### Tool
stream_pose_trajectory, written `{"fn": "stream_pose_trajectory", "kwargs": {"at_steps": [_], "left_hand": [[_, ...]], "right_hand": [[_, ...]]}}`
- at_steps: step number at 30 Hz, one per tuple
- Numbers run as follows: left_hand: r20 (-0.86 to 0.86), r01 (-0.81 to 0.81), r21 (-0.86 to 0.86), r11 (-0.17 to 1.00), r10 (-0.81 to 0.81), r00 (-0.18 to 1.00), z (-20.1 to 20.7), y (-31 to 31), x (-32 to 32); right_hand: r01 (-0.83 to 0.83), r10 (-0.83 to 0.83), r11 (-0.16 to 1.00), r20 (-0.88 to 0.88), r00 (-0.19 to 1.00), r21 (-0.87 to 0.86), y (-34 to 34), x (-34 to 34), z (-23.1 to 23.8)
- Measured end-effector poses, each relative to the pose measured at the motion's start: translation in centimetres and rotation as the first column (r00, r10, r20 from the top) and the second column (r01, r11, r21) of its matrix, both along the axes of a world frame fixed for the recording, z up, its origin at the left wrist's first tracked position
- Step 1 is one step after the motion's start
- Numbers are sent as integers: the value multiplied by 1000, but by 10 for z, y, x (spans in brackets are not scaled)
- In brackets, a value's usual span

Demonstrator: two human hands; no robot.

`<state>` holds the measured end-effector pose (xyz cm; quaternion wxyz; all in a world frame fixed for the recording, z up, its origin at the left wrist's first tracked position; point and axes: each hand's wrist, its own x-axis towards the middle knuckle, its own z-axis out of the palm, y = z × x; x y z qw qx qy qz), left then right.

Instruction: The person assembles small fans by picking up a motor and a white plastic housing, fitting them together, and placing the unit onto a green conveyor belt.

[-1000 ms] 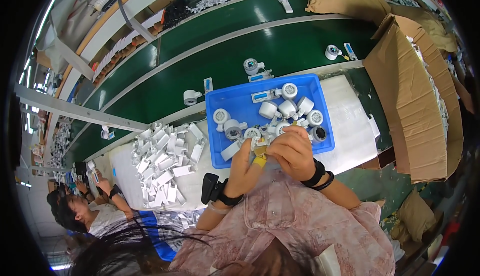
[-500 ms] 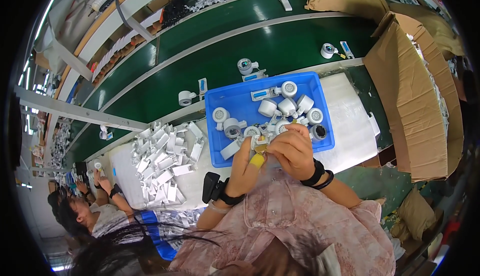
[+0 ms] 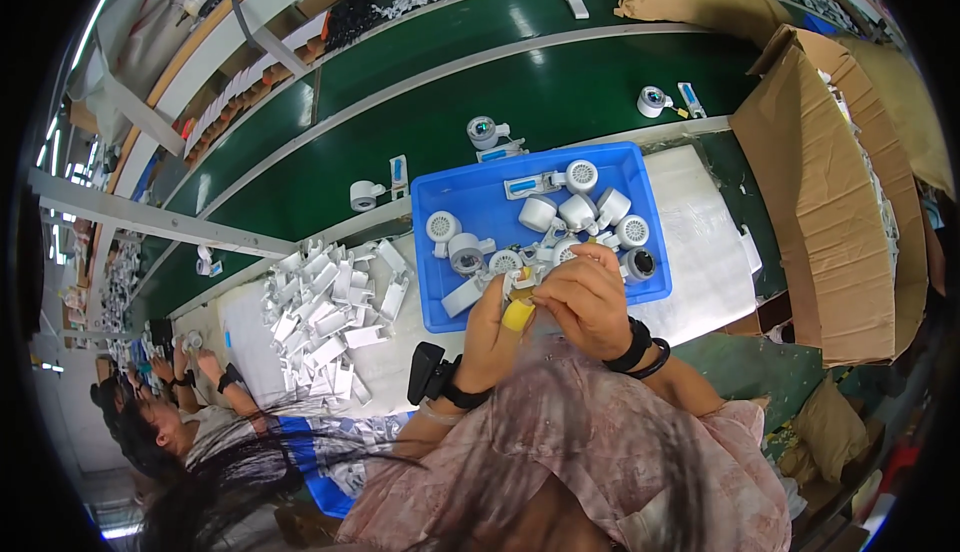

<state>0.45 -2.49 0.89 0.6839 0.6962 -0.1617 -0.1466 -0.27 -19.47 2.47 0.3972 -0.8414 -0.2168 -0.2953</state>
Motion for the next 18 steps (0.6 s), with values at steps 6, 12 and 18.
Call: {"fn": "stream_pose_trajectory", "kwargs": {"at_steps": [6,12,18], "left_hand": [[134,-75,-55,996,82,988,2,-5,3],[114,-81,51,995,75,991,-2,3,2],[-192,2,-222,975,-46,980,6,7,3]], "right_hand": [[0,0,1000,11,1000,0,1,1,0],[-39,39,999,-10,999,-11,2,1,-3],[-65,210,863,-239,948,501,11,1,-16]]}}
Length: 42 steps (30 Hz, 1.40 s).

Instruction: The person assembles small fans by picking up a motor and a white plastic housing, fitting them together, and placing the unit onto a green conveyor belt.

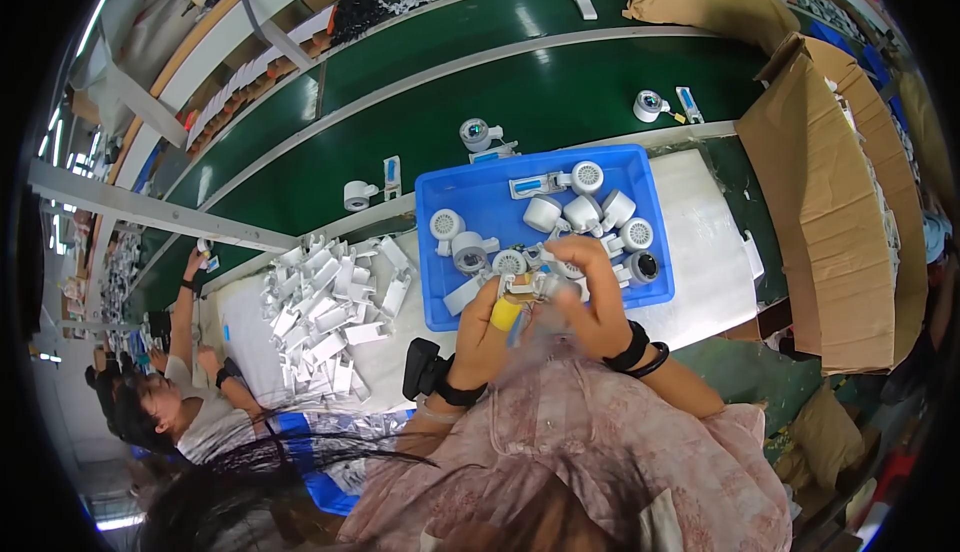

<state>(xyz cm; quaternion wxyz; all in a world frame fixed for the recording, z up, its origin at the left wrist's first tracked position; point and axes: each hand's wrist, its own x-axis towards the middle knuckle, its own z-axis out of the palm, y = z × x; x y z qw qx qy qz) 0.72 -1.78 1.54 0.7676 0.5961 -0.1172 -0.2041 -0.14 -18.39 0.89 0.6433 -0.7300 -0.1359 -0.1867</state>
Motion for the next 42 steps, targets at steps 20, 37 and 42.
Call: {"fn": "stream_pose_trajectory", "kwargs": {"at_steps": [20,37,42], "left_hand": [[218,-29,152,988,-5,976,-3,19,2],[197,-166,321,932,106,975,-3,26,1],[201,-145,305,941,85,976,-2,28,0]], "right_hand": [[-329,675,714,-484,556,618,-17,15,-25],[-171,103,938,-229,968,-300,-3,16,-1],[-80,49,915,-88,995,-394,-1,21,6]]}}
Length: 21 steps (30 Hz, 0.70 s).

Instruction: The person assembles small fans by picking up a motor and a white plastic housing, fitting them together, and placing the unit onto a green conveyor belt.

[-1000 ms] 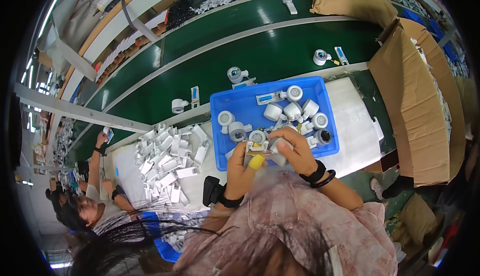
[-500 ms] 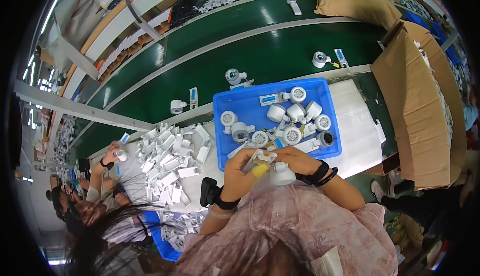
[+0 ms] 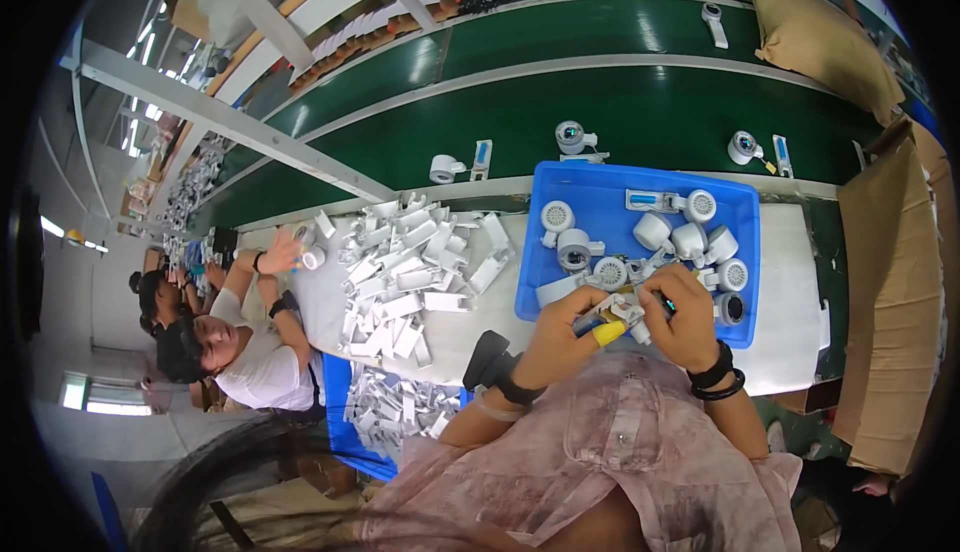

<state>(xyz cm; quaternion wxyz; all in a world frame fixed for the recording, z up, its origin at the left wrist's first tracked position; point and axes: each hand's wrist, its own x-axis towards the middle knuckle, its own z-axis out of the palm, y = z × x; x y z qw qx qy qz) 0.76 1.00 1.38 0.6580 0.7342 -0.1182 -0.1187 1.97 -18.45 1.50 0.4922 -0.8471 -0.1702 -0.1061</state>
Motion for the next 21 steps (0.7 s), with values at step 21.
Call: {"fn": "stream_pose_trajectory", "kwargs": {"at_steps": [21], "left_hand": [[-110,35,-114,993,-47,993,-10,4,3]], "right_hand": [[39,-35,999,149,988,-25,-4,4,-6]]}}
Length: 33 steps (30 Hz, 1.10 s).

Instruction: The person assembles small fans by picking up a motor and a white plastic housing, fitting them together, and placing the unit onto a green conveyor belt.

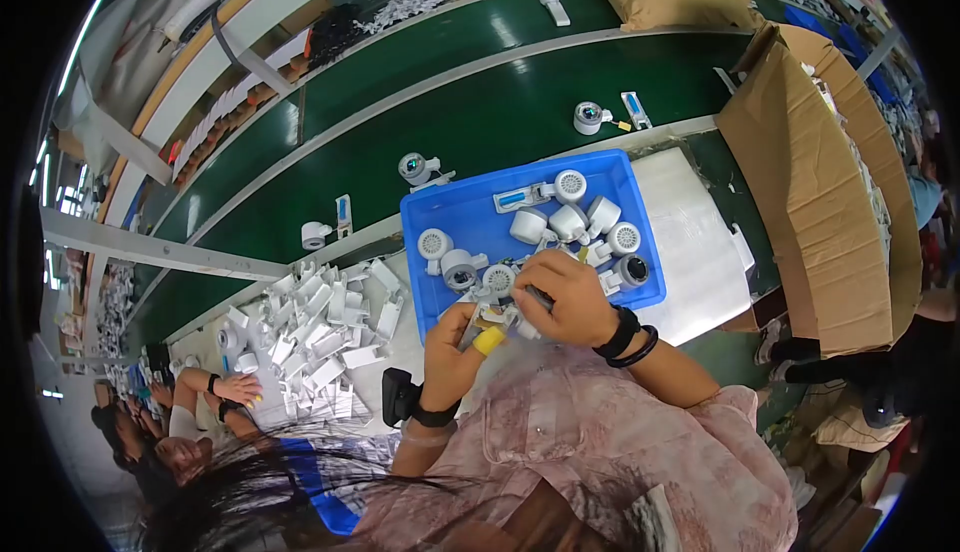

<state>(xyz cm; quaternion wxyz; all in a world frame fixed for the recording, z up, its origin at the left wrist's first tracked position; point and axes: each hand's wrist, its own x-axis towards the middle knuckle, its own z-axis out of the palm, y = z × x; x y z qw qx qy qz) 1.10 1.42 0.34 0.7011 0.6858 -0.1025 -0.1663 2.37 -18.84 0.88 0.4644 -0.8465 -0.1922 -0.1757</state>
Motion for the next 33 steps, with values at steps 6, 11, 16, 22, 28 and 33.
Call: {"fn": "stream_pose_trajectory", "kwargs": {"at_steps": [6,11,16,22,28,33], "left_hand": [[-157,13,-163,986,-39,987,-8,1,6],[-179,35,-198,980,-72,981,-21,3,21],[-180,46,-155,987,-74,981,-35,21,52],[-99,-180,57,982,185,978,-86,83,147],[402,-275,472,838,73,913,-162,127,258],[491,-289,680,673,-126,862,-196,114,299]], "right_hand": [[35,-35,999,-17,999,-6,-2,7,-4],[-56,75,995,-234,969,88,-4,20,-6],[131,333,789,-596,731,600,-21,52,-36],[391,360,659,-726,586,643,-47,153,-58],[392,339,693,-754,562,604,-46,248,-84],[475,359,676,-814,456,564,-43,279,-98]]}}
